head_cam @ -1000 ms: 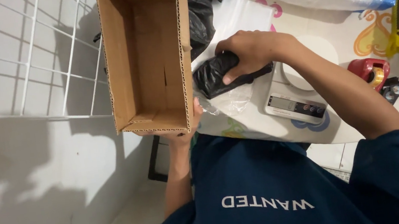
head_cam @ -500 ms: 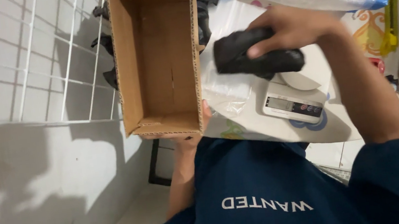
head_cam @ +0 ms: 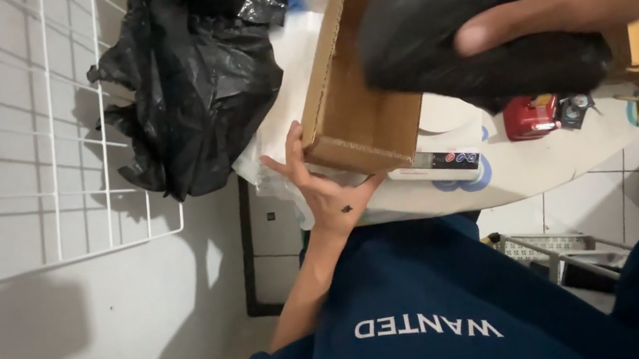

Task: Assembling a small cardboard box and placing a wrapped item inside for shipping.

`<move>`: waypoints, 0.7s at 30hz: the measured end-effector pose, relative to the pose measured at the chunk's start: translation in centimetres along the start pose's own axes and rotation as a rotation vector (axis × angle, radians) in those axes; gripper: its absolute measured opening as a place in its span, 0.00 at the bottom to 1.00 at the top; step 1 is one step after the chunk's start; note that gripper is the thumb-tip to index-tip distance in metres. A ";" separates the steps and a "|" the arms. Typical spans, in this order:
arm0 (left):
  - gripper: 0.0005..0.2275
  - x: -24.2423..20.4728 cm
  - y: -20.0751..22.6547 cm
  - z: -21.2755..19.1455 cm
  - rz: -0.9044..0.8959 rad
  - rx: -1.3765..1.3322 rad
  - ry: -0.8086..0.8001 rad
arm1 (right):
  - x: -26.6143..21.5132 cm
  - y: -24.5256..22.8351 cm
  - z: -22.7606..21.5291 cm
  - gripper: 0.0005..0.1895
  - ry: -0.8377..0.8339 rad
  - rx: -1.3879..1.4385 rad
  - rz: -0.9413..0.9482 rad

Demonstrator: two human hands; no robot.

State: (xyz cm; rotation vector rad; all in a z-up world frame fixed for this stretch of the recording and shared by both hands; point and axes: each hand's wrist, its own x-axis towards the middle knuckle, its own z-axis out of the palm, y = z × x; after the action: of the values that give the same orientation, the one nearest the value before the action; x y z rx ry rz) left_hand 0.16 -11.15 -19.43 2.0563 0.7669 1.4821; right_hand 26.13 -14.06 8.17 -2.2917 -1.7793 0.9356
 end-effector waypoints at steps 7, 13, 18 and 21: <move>0.56 0.5 -0.8 -1.8 -0.055 0.013 -0.107 | 6.4 -5.0 0.0 0.20 -0.360 -0.540 -0.125; 0.45 4.5 2.8 -4.5 -0.092 0.061 -0.252 | 8.9 -7.8 1.3 0.17 -0.444 -0.560 -0.236; 0.30 4.8 0.8 -4.0 -0.015 -0.002 -0.279 | 9.8 -8.9 1.1 0.14 -0.371 -0.658 -0.418; 0.27 5.0 -0.7 -4.2 0.076 -0.095 -0.291 | 9.7 -9.5 1.2 0.14 -0.345 -0.692 -0.492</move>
State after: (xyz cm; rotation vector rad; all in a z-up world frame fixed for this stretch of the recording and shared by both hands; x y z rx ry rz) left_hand -2.66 -6.99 -15.29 2.1835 0.4992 1.1945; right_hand 18.72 -2.64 7.32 -1.8550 -3.0149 0.7214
